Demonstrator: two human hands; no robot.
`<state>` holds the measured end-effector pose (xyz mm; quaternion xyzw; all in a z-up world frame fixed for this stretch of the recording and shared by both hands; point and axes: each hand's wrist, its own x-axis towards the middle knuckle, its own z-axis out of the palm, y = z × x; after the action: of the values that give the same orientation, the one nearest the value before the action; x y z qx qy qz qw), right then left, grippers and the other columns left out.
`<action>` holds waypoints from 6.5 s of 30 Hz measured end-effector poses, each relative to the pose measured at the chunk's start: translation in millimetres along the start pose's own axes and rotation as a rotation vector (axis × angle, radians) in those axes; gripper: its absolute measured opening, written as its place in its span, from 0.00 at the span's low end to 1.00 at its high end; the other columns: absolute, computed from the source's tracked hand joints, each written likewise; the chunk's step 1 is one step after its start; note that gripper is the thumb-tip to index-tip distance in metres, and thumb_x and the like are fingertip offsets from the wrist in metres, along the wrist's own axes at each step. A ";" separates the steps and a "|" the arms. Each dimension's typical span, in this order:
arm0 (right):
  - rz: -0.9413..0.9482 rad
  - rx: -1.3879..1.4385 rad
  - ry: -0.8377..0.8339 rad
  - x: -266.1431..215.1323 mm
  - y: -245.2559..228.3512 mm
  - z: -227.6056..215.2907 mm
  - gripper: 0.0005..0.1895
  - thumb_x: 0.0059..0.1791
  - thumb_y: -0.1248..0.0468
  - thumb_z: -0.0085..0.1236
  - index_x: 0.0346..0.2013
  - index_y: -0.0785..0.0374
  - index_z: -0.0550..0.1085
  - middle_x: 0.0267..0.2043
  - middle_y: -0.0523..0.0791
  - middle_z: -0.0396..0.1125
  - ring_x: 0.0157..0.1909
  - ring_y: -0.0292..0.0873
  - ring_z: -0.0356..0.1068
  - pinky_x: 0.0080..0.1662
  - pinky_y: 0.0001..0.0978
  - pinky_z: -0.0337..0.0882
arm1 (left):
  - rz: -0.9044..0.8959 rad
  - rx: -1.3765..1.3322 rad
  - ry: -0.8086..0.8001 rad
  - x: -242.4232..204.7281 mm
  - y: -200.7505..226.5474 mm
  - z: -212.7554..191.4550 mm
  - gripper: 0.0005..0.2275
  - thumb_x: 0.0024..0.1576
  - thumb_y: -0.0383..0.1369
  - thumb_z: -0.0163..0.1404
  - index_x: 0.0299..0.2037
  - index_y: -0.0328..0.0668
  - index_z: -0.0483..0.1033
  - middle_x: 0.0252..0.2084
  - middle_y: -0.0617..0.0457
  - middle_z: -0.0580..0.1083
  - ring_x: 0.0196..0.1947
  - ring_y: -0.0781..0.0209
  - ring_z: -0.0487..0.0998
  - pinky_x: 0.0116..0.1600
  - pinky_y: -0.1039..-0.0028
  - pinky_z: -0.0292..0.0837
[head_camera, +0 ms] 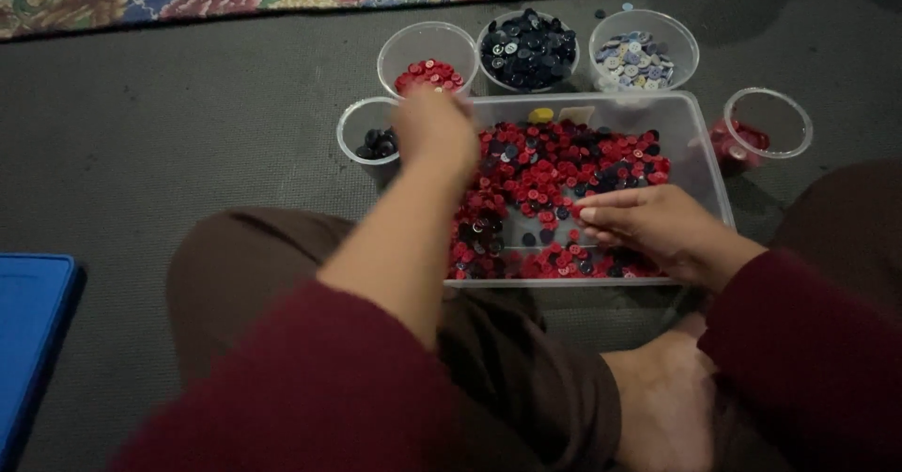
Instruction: Sorting a mixture of buttons into separate containers based on color and type.
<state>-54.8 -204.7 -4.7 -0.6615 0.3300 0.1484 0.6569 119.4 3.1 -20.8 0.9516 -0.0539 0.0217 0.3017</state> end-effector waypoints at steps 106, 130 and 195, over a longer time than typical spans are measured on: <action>-0.476 -0.158 -0.137 12.1 -137.5 89.5 0.30 0.51 0.53 0.52 0.67 0.60 0.65 0.71 0.50 0.63 0.72 0.51 0.63 0.71 0.41 0.61 | -0.292 -0.222 -0.505 -113.2 -0.4 5.0 0.02 0.54 0.29 0.59 0.33 0.43 0.85 0.35 0.53 0.83 0.36 0.59 0.83 0.49 0.69 0.79; -0.786 -1.172 -0.190 15.7 -13.0 65.4 0.39 0.45 0.67 0.61 0.71 0.60 0.61 0.80 0.58 0.38 0.69 0.70 0.54 0.63 0.65 0.65 | -0.092 -0.227 -0.196 -87.8 25.1 -10.5 0.11 0.60 0.32 0.53 0.49 0.37 0.82 0.42 0.41 0.81 0.51 0.40 0.82 0.49 0.53 0.81; -0.230 0.332 -0.011 6.0 -132.1 87.9 0.11 0.50 0.68 0.57 0.46 0.68 0.76 0.47 0.47 0.75 0.47 0.37 0.78 0.47 0.13 0.80 | -0.191 -0.180 -0.374 -108.5 7.3 -9.6 0.08 0.51 0.24 0.50 0.30 0.47 0.83 0.28 0.55 0.80 0.32 0.56 0.82 0.43 0.67 0.75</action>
<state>53.9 -131.8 85.3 -0.5765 0.2684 0.0195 0.7715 10.7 12.4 -16.9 0.9092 -0.0203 -0.1887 0.3707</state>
